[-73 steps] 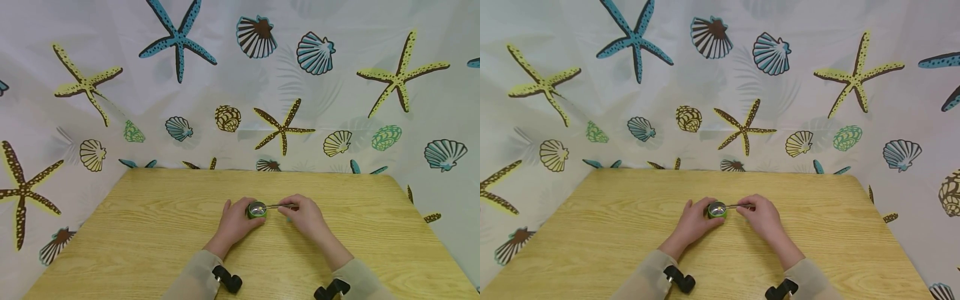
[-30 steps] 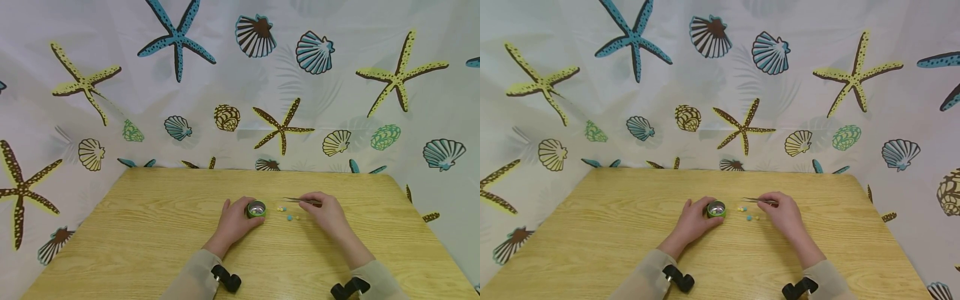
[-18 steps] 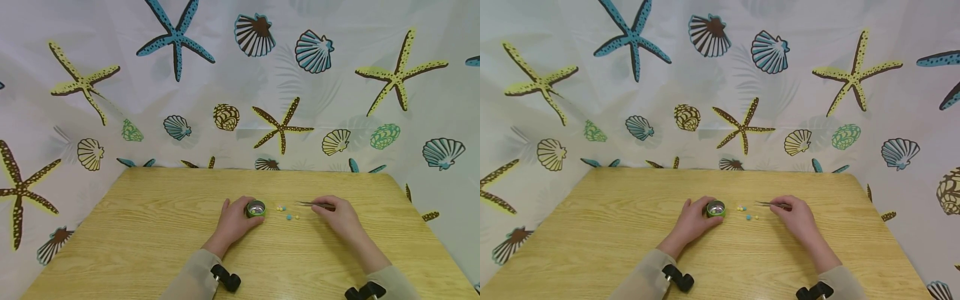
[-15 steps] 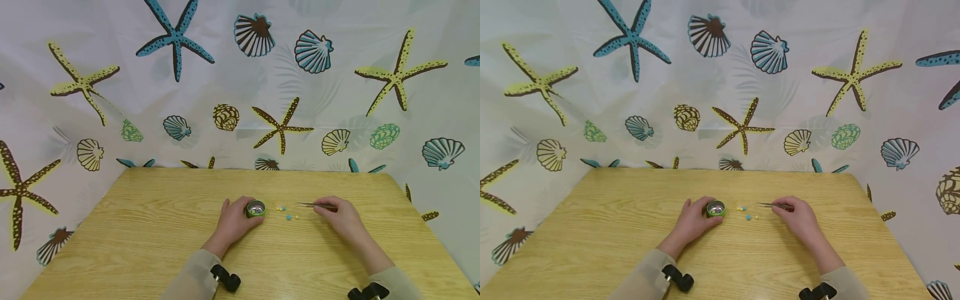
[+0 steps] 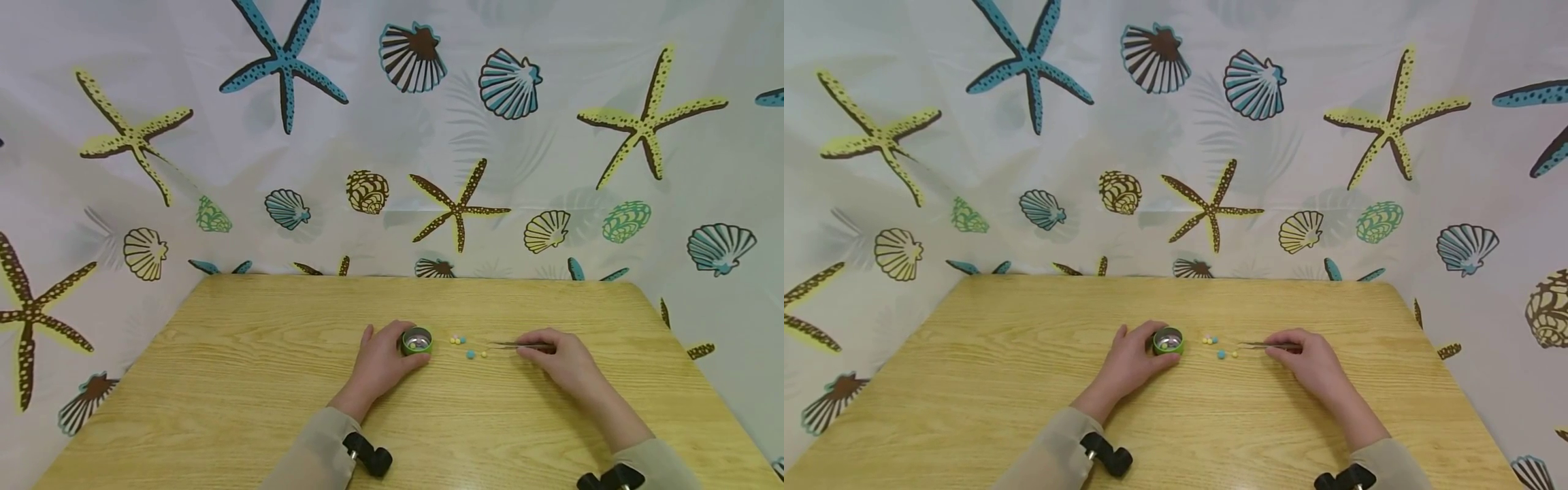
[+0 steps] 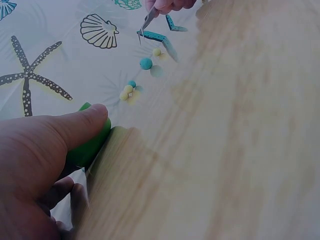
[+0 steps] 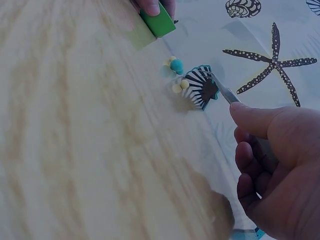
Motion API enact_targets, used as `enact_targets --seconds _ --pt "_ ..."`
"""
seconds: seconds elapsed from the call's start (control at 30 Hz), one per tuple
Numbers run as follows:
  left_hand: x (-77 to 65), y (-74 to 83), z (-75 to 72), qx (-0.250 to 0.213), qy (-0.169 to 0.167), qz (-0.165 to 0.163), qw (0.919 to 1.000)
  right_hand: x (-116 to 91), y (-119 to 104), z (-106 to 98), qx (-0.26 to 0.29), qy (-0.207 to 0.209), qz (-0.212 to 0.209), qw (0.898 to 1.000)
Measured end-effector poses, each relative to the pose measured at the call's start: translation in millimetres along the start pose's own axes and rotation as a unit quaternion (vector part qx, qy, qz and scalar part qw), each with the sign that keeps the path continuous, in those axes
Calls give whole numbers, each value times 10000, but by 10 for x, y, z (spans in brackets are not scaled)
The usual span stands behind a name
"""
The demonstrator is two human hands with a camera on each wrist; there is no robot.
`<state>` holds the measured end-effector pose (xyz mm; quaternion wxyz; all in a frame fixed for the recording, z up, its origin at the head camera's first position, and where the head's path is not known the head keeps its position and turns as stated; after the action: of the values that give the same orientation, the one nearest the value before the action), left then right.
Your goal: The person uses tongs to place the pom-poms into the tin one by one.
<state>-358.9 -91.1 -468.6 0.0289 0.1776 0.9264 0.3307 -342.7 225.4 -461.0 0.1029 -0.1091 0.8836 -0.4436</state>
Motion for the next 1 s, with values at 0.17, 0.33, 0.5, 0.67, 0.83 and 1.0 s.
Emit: enact_targets --seconds 0.17,0.33,0.5,0.67,0.83,1.0 --pt "6 -2 10 4 -9 3 10000 4 28 33 29 -97 -19 9999" --pt "11 1 11 11 -20 16 10000 8 49 53 35 -113 -41 9999" --pt "5 -3 10 13 -29 4 10000 16 58 76 11 -136 -59 9999" --pt "7 -9 10 18 -35 -17 10000 30 66 87 -12 -115 -109 9999" --pt "10 -12 9 24 -32 -14 10000 34 66 95 -139 -70 -111 9998" --pt "3 -12 8 25 -36 -22 10000 34 56 102 -238 -27 -107 9997"
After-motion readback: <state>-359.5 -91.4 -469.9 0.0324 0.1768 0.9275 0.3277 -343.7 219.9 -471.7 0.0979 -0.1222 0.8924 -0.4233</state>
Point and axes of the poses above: each hand's wrist, its own x-axis towards the middle knuckle, its own z-axis out of the palm, y = z × x, the point moved 9 cm from there along x, towards the middle knuckle, and after that the axes turned 13 degrees about -y, right-handed, at the moved point
